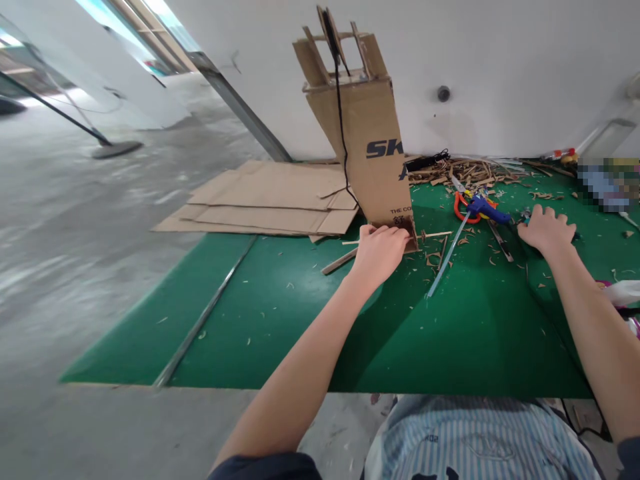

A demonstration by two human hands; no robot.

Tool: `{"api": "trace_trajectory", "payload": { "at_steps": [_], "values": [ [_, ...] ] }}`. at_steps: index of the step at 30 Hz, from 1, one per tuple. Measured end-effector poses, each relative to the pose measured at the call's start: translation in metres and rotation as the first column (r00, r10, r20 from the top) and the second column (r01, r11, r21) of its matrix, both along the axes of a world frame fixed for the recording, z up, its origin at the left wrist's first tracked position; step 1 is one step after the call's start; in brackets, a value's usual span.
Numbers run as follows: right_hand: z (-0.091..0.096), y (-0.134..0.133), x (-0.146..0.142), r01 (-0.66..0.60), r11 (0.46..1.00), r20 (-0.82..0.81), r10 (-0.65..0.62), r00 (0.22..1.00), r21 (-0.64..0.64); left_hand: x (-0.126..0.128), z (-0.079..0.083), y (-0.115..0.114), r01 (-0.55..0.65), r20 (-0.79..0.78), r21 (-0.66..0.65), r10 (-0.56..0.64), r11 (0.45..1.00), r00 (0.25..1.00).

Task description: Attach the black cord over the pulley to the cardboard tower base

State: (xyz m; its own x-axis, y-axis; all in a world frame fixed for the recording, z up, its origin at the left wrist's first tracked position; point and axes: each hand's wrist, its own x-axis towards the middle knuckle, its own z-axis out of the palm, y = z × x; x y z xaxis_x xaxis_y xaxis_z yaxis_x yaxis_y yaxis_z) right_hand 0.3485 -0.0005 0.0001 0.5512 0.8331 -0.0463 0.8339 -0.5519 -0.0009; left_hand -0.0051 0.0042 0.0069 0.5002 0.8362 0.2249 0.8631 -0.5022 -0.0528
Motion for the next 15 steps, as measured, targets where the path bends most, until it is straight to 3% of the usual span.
{"api": "trace_trajectory", "payload": {
  "at_steps": [6, 11, 13, 15],
  "values": [
    [0.002, -0.006, 0.002, 0.034, 0.999, 0.005, -0.034, 0.999, 0.020, 0.000, -0.007, 0.002, 0.013, 0.024, 0.062, -0.014, 0.998, 1.000],
    [0.011, -0.015, -0.004, -0.007, 0.972, 0.011, 0.005, 1.000, 0.234, -0.001, -0.009, 0.003, 0.032, 0.047, 0.087, -0.036, 0.996, 0.998],
    [0.019, -0.014, -0.008, -0.026, 0.942, -0.069, 0.052, 0.996, 0.335, -0.002, -0.010, 0.004, 0.024, 0.066, 0.090, -0.030, 0.996, 0.997],
    [0.029, -0.012, -0.013, 0.024, 0.909, -0.290, 0.108, 0.951, 0.416, -0.001, -0.010, 0.003, 0.014, 0.087, 0.093, -0.022, 0.996, 0.996]
  ]
}}
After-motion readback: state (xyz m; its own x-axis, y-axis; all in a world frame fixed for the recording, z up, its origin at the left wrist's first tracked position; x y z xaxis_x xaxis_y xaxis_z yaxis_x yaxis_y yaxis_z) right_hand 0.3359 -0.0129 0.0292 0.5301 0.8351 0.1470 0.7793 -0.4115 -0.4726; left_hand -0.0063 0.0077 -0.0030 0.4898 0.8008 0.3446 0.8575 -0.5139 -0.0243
